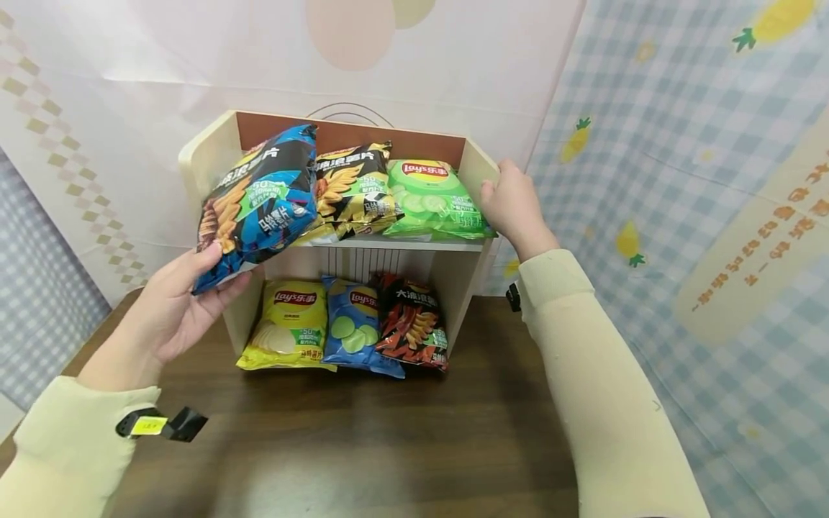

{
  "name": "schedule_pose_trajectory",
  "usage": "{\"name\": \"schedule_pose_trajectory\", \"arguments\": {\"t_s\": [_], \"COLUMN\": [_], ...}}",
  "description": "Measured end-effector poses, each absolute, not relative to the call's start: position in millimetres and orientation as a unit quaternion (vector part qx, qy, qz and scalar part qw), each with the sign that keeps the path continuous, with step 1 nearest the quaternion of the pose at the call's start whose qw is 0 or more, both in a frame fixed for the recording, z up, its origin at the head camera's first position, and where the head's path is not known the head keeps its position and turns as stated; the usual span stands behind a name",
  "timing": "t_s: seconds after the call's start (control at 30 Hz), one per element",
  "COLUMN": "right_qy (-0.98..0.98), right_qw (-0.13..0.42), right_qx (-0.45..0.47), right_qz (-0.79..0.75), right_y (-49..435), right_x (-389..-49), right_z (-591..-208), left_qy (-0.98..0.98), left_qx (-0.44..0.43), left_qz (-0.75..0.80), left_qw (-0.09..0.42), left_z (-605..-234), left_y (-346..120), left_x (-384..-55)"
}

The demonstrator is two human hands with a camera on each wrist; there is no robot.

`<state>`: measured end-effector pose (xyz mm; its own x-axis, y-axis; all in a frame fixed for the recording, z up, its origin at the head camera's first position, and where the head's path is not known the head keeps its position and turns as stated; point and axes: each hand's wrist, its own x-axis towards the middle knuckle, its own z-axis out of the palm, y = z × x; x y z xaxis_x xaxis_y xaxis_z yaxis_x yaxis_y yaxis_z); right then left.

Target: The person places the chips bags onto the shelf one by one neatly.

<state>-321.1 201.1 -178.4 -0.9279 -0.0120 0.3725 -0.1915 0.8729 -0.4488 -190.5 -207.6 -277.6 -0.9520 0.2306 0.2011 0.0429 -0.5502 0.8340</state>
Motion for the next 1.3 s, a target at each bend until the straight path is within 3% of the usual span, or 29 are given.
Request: {"name": "schedule_pose_trajectory", "arguments": {"t_s": [0.23, 0.5, 0.67, 0.87, 1.3], "right_qy": [-0.950, -0.952, -0.951, -0.950, -0.951], "right_qw": [0.182, 0.177, 0.177, 0.172, 0.166], "right_qx": [0.053, 0.050, 0.047, 0.047, 0.046], "right_qz": [0.247, 0.246, 0.249, 0.255, 0.256], "right_y": [199, 199, 200, 197, 191], "right_x": [-320, -320, -319, -321, -320], "right_z": [-175, -174, -173, -172, -175], "left_qy": [0.439, 0.507, 0.515, 0.506, 0.490], "left_qx": [0.198, 0.047, -0.027, -0.032, -0.055], "left_qz": [0.876, 0.860, 0.857, 0.862, 0.870], "left_qw": [0.031, -0.041, -0.011, 0.031, 0.019], "left_z": [-283, -292, -296, -296, -286], "left_y": [-211, -194, -181, -172, -177], "left_x": [-189, -203, -212, -220, -237]}}
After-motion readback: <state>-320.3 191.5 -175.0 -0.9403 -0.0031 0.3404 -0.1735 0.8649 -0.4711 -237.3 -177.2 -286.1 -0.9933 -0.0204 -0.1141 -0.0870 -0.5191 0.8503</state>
